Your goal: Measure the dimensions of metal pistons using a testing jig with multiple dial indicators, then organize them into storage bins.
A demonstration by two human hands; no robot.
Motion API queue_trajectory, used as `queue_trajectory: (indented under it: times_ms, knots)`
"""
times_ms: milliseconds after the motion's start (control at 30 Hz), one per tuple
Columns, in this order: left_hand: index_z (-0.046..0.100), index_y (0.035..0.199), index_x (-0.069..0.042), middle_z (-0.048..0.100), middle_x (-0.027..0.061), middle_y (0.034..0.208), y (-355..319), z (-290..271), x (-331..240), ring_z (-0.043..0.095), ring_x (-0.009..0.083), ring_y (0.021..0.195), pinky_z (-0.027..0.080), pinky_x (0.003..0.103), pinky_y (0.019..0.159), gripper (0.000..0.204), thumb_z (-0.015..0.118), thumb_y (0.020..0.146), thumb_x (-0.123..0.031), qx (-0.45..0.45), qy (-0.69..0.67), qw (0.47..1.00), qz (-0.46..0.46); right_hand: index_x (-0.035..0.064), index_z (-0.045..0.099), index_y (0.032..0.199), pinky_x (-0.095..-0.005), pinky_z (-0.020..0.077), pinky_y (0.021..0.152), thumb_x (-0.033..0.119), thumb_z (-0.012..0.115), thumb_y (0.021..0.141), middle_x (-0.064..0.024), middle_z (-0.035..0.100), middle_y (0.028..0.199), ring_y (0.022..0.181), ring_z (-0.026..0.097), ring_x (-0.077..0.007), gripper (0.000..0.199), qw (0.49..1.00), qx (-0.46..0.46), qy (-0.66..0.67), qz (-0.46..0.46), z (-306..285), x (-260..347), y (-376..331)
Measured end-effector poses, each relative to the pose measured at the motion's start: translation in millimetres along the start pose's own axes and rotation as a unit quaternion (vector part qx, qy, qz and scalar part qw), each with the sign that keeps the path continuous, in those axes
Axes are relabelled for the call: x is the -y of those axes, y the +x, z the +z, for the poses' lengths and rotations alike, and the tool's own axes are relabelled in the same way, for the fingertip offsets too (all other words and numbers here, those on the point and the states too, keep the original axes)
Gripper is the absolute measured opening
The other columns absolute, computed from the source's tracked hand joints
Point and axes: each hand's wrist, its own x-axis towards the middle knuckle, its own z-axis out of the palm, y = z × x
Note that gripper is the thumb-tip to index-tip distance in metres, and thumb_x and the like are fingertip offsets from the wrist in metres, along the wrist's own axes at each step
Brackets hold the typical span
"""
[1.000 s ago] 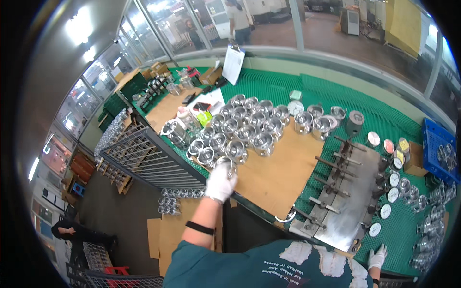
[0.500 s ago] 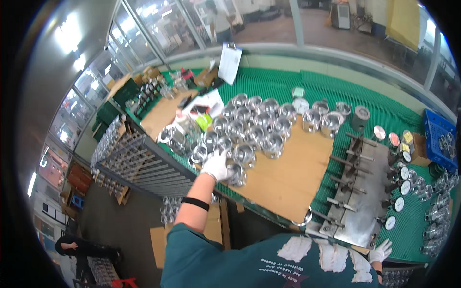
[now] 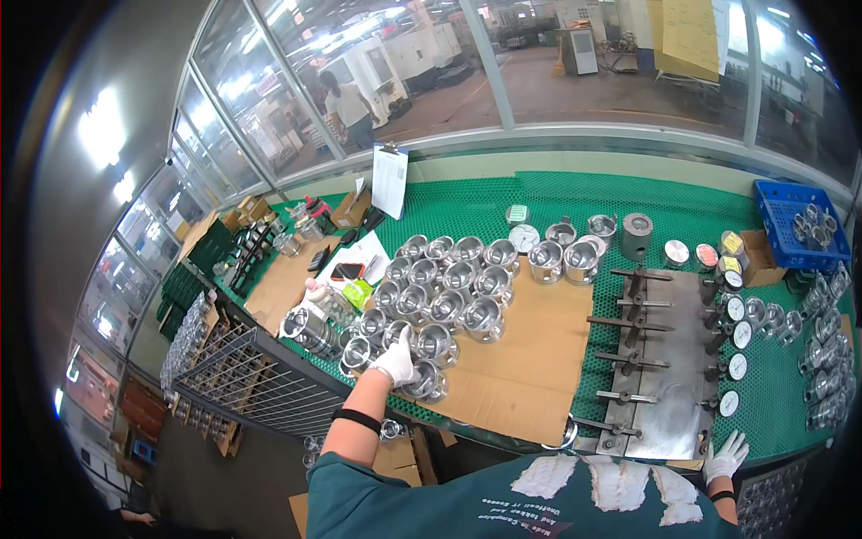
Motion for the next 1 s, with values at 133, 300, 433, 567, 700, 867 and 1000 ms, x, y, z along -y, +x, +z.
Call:
queue_trajectory:
  times_ms: [133,300,433,567,700,867,1000]
  knots:
    - [0.006,0.158,-0.007,0.048,0.0335,0.140,-2.6,12.4,-11.3,0.052,0.0424,0.129,0.041,0.044,0.110,0.107,0.073,0.076,-0.026,-0.042,-0.030,0.998,0.031,0.0024,0.013,0.157,-0.0533,0.0102,0.122,0.053,0.060,0.089,-0.0230,0.014,0.162,0.145,0.017,-0.0501,0.098,1.000,0.004,0.002,0.007,-3.3,0.4,-2.8]
    - [0.039,0.147,-0.012,0.045,0.0318,0.140,-30.5,14.1,-44.0,0.054,0.0435,0.125,0.044,0.044,0.106,0.078,0.069,0.076,-0.022,-0.034,-0.002,0.999,-0.017,0.0014,0.015,0.157,-0.0535,0.0094,0.122,0.053,0.059,0.090,-0.0240,0.013,0.162,0.145,0.015,-0.0498,0.095,1.000,0.005,0.007,0.000,-9.0,1.2,-7.3]
    - [0.066,0.123,-0.015,0.054,0.0337,0.124,-33.0,12.9,-57.0,0.061,0.0459,0.110,0.051,0.045,0.096,0.044,0.066,0.079,-0.018,-0.086,0.056,0.995,-0.002,0.0016,0.016,0.157,-0.0534,0.0087,0.122,0.054,0.056,0.092,-0.0242,0.013,0.162,0.146,0.015,-0.0494,0.093,0.999,0.034,0.012,0.007,-28.6,14.7,-16.2]
    - [0.068,0.115,-0.013,0.059,0.0300,0.116,-31.2,18.5,-56.1,0.063,0.0437,0.104,0.052,0.048,0.092,0.037,0.067,0.078,-0.020,-0.130,0.041,0.990,-0.042,0.0026,0.017,0.157,-0.0551,0.0107,0.121,0.056,0.053,0.093,-0.0248,0.015,0.162,0.145,0.017,-0.0508,0.090,1.000,-0.001,-0.026,-0.010,-11.0,10.1,-5.6]
    - [0.068,0.110,-0.011,0.059,0.0282,0.114,-38.2,26.5,-71.7,0.062,0.0430,0.103,0.052,0.049,0.090,0.033,0.067,0.079,-0.020,-0.134,0.053,0.990,0.011,0.0052,0.013,0.158,-0.0539,0.0109,0.122,0.054,0.052,0.094,-0.0234,0.014,0.162,0.145,0.018,-0.0508,0.090,0.999,0.002,-0.054,-0.008,-2.3,4.6,-1.5]
    - [0.066,0.106,-0.011,0.053,0.0290,0.119,-76.4,50.6,-146.2,0.063,0.0451,0.099,0.052,0.052,0.087,0.031,0.069,0.077,-0.023,-0.092,0.020,0.991,0.092,0.0087,0.009,0.159,-0.0518,0.0125,0.122,0.052,0.052,0.095,-0.0206,0.014,0.163,0.144,0.019,-0.0497,0.088,0.995,0.011,-0.100,0.008,-4.6,3.5,1.2]
    - [0.065,0.108,-0.008,0.053,0.0291,0.114,-77.4,66.2,-192.7,0.064,0.0442,0.096,0.054,0.049,0.085,0.030,0.066,0.080,-0.018,-0.104,-0.025,0.986,0.130,0.0090,0.010,0.159,-0.0519,0.0146,0.122,0.051,0.052,0.096,-0.0207,0.016,0.162,0.144,0.022,-0.0493,0.086,0.992,0.011,-0.125,-0.002,-4.4,3.3,5.6]
